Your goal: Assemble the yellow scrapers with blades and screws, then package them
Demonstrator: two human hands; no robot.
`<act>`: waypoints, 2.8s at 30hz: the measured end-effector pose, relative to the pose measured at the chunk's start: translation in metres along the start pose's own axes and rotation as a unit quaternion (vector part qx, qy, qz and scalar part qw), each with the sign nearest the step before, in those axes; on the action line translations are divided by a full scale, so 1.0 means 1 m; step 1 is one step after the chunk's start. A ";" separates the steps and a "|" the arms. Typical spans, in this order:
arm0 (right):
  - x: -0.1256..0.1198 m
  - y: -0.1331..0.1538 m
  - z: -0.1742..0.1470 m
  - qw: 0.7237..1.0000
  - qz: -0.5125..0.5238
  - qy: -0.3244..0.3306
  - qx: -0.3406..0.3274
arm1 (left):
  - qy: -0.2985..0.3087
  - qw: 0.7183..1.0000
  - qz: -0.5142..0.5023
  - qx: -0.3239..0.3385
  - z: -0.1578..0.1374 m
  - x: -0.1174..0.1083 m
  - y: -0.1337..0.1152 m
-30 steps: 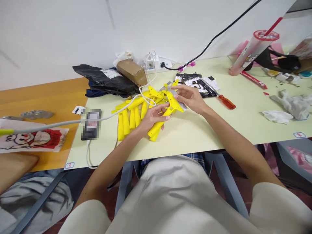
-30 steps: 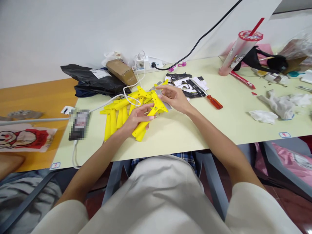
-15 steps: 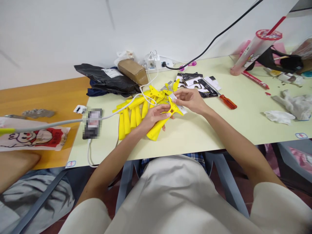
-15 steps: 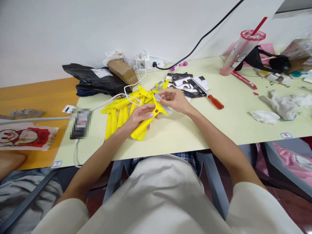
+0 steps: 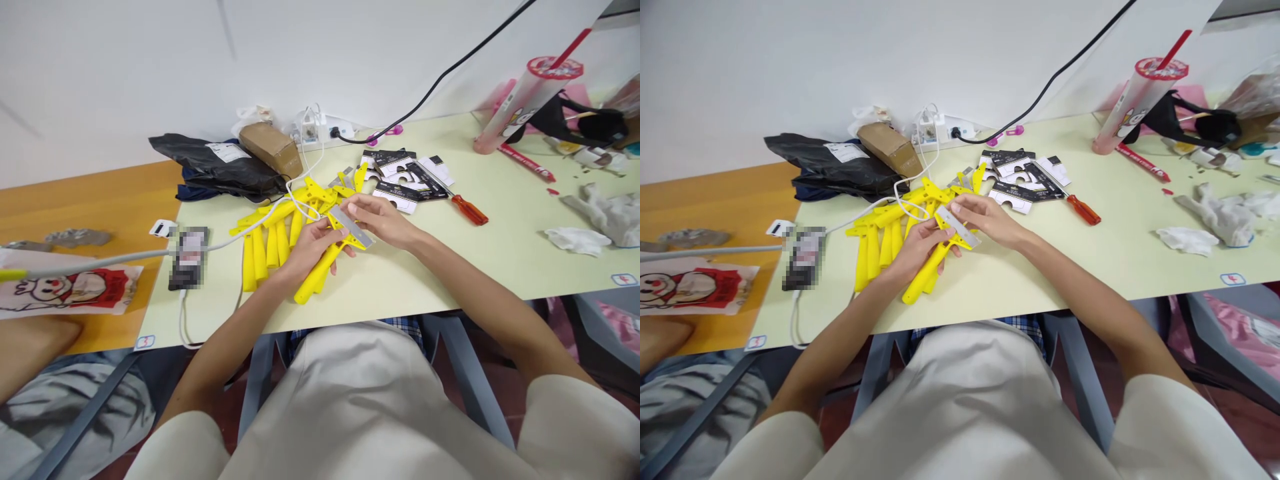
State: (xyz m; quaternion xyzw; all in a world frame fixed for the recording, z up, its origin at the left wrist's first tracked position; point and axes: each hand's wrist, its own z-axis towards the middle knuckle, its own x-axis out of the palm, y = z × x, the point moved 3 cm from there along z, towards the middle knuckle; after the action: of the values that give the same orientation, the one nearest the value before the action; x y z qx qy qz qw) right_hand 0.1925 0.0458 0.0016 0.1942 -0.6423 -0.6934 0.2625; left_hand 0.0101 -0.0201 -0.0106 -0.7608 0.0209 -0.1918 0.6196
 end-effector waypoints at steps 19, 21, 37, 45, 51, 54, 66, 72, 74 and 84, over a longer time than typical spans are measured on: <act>-0.068 -0.035 0.020 0.815 -0.560 -0.127 -0.072 | -0.119 0.986 -0.110 0.035 0.009 -0.017 -0.006; -0.063 -0.038 0.025 0.807 -0.570 -0.144 -0.061 | -0.111 0.988 -0.102 0.028 0.009 -0.015 -0.005; -0.074 -0.022 0.028 0.895 -0.316 -0.285 -0.134 | -0.065 0.997 -0.046 0.006 0.008 -0.011 0.003; -0.060 0.000 0.015 0.965 -0.052 -0.239 -0.095 | -0.044 0.997 -0.053 -0.019 0.008 -0.008 0.005; -0.027 0.008 0.006 0.986 -0.064 -0.136 -0.078 | -0.002 0.998 -0.034 -0.043 0.008 -0.006 0.007; -0.011 0.009 0.002 0.985 -0.100 -0.117 -0.077 | 0.010 0.998 -0.023 -0.055 0.007 -0.003 0.005; 0.007 0.004 -0.005 0.973 -0.140 -0.167 -0.081 | 0.042 0.997 -0.028 -0.066 0.004 0.003 0.006; 0.007 0.005 -0.004 0.968 -0.161 -0.173 -0.084 | 0.046 0.996 -0.033 -0.076 0.004 0.003 0.006; 0.007 0.003 -0.003 0.969 -0.153 -0.169 -0.091 | 0.041 0.996 -0.025 -0.077 0.004 0.001 0.008; 0.006 -0.008 -0.002 0.968 -0.182 -0.150 -0.085 | 0.043 0.994 -0.079 -0.062 0.003 0.005 0.001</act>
State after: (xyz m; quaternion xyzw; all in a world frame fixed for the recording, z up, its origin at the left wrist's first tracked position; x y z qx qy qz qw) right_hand 0.1885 0.0407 -0.0063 0.1779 -0.5668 -0.8030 0.0481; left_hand 0.0158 -0.0187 -0.0112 -0.7880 -0.0006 -0.2715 0.5526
